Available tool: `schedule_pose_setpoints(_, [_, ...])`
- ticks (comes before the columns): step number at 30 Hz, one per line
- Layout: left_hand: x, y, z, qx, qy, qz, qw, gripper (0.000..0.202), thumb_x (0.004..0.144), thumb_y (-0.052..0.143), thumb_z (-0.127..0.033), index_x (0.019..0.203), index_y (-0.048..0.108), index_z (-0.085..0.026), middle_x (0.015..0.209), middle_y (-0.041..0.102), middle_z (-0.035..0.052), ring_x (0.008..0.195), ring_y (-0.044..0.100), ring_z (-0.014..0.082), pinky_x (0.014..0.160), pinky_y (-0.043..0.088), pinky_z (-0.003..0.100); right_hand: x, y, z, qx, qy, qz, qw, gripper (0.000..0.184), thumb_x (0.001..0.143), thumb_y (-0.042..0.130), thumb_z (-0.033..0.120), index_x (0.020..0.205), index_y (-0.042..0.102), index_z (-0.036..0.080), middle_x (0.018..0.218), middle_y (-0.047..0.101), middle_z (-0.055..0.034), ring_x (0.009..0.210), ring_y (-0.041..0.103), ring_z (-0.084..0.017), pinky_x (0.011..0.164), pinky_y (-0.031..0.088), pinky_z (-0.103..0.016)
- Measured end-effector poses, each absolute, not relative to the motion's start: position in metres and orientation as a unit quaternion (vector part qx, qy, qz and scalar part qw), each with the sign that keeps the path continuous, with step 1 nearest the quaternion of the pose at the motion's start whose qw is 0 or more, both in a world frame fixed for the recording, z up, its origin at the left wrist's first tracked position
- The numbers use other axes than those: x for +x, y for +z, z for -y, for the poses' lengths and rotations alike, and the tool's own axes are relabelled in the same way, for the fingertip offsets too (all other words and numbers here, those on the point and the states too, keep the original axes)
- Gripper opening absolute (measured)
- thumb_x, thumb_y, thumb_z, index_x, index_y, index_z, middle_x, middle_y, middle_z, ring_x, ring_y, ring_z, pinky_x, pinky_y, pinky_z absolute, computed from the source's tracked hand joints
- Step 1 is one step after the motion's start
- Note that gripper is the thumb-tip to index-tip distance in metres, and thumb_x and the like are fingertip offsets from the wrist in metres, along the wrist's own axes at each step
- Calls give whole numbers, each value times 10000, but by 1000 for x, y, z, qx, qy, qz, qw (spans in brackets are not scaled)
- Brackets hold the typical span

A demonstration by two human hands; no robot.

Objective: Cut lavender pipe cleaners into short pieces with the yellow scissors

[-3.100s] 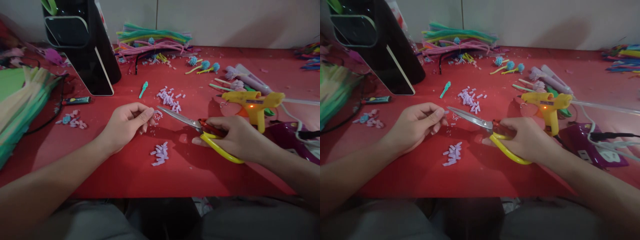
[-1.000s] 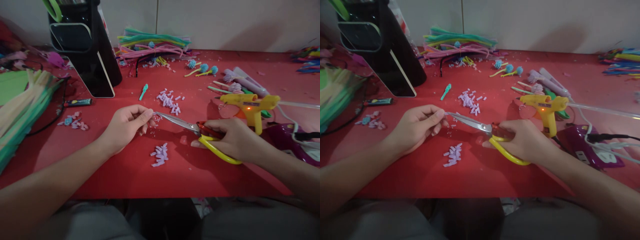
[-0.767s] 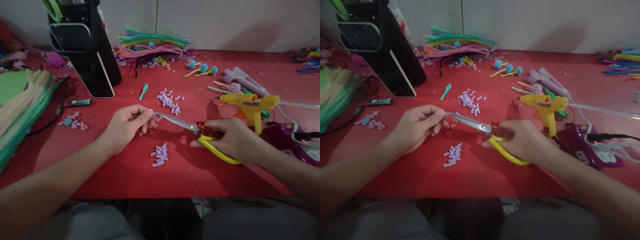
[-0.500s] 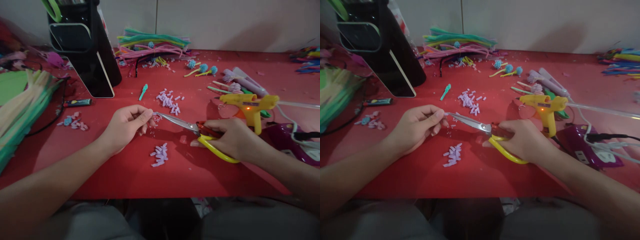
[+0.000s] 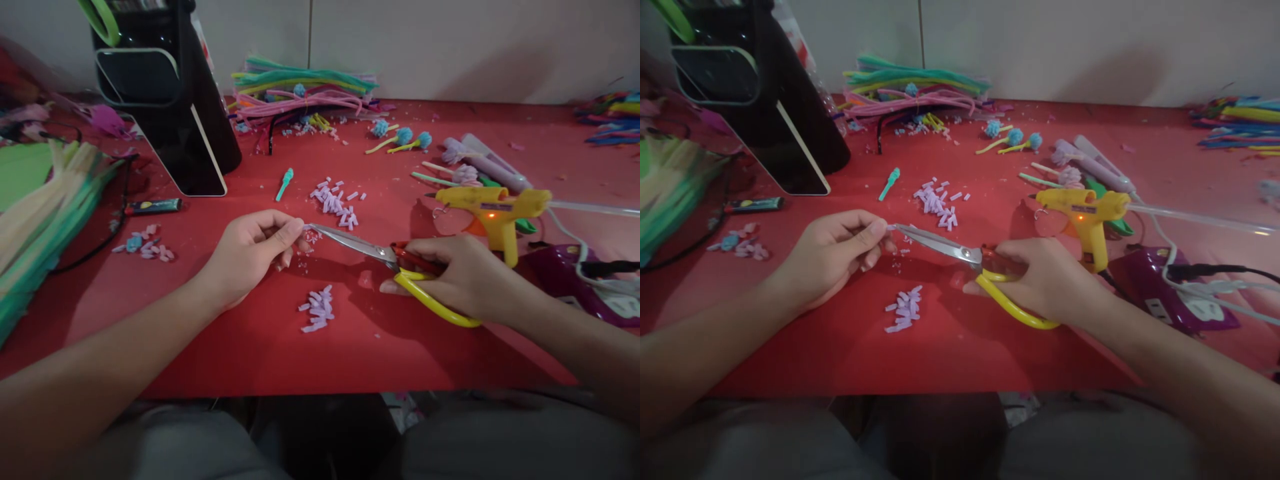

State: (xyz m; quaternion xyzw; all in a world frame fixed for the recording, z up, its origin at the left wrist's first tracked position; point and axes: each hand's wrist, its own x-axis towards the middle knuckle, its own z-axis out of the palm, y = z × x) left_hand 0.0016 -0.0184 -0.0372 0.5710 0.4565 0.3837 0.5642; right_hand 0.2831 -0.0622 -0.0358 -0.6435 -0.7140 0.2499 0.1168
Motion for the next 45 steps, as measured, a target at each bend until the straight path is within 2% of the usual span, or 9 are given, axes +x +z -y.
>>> schedule_pose_setpoints(9, [2,-37,18,569,387,-455,566,199,853,705,-367,785,696,-181,720,687,31,523,486,73,484,382,209,286,-40,60,-642,226,725,110,648,646,670,797,619,368,225,615,274,36,586,261,-125,507,248,-300])
schedule_pose_setpoints(16, [2,-36,19,570,387,-459,562,201,860,692,-362,794,695,-172,727,688,44,521,479,75,500,398,213,285,-39,61,-641,213,729,108,672,637,615,858,608,384,227,590,297,29,574,269,-131,498,251,-307])
schedule_pose_setpoints(26, [2,-35,19,564,383,-460,569,200,863,686,-341,761,682,-170,687,662,26,517,480,67,489,375,206,285,-41,62,-642,210,728,120,663,645,633,838,599,392,222,590,285,33,572,251,-122,499,251,-299])
schedule_pose_setpoints(36, [3,-34,20,576,386,-455,559,216,867,668,-352,760,669,-164,743,676,36,507,458,68,481,362,224,282,-36,63,-643,199,730,118,682,689,573,850,577,318,227,563,245,42,563,220,-119,487,218,-300])
schedule_pose_setpoints(39, [1,-28,20,625,355,-465,517,264,892,632,-373,723,637,-169,677,635,7,489,444,69,482,350,234,282,-35,64,-643,199,731,115,671,696,590,829,588,311,228,567,241,47,553,227,-111,488,215,-295])
schedule_pose_setpoints(42, [-3,-20,22,737,280,-473,394,291,913,602,-359,691,611,-170,615,583,-18,535,470,85,537,371,239,283,-35,64,-638,200,736,106,668,694,588,830,597,321,226,571,255,49,553,231,-108,493,229,-292])
schedule_pose_setpoints(45, [-9,-16,23,810,219,-451,304,266,943,559,-356,763,639,-176,644,590,-26,596,501,99,580,390,240,283,-36,63,-632,205,740,102,656,700,581,829,607,339,226,579,258,46,558,237,-112,491,235,-292])
